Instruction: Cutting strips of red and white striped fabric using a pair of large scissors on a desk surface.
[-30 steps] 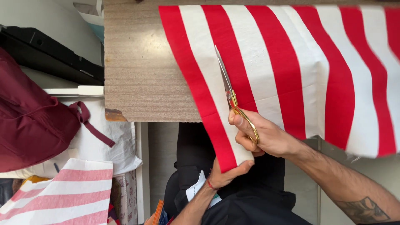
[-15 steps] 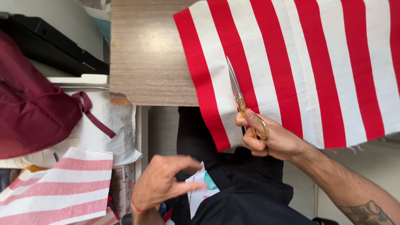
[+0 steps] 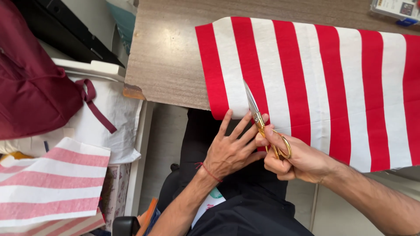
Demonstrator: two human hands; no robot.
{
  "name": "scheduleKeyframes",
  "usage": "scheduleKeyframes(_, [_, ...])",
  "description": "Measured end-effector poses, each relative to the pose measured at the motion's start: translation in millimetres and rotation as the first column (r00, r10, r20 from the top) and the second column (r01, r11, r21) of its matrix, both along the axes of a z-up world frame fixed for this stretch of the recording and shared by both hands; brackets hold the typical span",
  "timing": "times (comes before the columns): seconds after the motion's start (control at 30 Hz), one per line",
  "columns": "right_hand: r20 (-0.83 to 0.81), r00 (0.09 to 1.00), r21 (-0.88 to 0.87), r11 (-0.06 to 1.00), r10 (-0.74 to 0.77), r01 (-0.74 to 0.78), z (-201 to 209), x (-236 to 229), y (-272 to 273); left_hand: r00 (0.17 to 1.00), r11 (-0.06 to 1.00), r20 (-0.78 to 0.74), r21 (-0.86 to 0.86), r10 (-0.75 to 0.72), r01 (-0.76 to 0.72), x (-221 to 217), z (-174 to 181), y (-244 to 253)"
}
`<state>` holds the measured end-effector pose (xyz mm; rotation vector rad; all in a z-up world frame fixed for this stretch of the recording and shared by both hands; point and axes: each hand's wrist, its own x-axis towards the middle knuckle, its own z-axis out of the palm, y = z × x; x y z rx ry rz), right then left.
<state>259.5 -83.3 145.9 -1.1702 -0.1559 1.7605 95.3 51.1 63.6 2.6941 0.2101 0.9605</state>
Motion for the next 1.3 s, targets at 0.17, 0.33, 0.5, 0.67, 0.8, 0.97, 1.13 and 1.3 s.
scheduleKeyframes(0.17, [0.058, 0.998, -0.01, 1.0, 0.004, -0.004, -17, -2, -4, 0.999, 0.999, 0.004, 0.007, 0.051, -0.051, 9, -15, -5])
scheduleKeyframes(0.33, [0.095, 0.995, 0.003, 1.0, -0.004, 0.003, -35, -12, -2, 0.999, 0.999, 0.028, -0.029, 0.043, -0.042, 10, -24, -6])
scheduleKeyframes(0.5, [0.239, 0.971, 0.069, 0.997, 0.017, -0.034, -34, -18, -2, 0.996, 0.998, 0.085, -0.066, 0.007, -0.002, 12, -25, -4])
scheduleKeyframes(0.67, [0.273, 0.958, -0.083, 0.994, 0.09, -0.07, -11, -13, 10, 1.0, 0.999, -0.03, 0.036, 0.006, -0.005, 4, -15, 5])
scheduleKeyframes(0.8, [0.327, 0.918, -0.225, 0.962, 0.223, -0.154, 5, -10, 18, 0.986, 0.989, -0.166, 0.15, 0.023, 0.003, 2, -8, 11])
scheduleKeyframes(0.97, [0.391, 0.88, -0.283, 0.945, 0.271, -0.165, 9, -11, 21, 0.985, 0.987, -0.171, 0.158, 0.033, -0.005, 2, -12, 13])
scheduleKeyframes(1.13, [0.351, 0.905, -0.248, 0.956, 0.24, -0.157, 0, -10, 14, 0.987, 0.987, -0.157, 0.161, 0.04, -0.015, 2, -17, 12])
scheduleKeyframes(1.3, [0.316, 0.928, -0.209, 0.969, 0.195, -0.133, -3, -9, 11, 0.981, 0.988, -0.191, 0.153, 0.027, 0.003, 2, -19, 12])
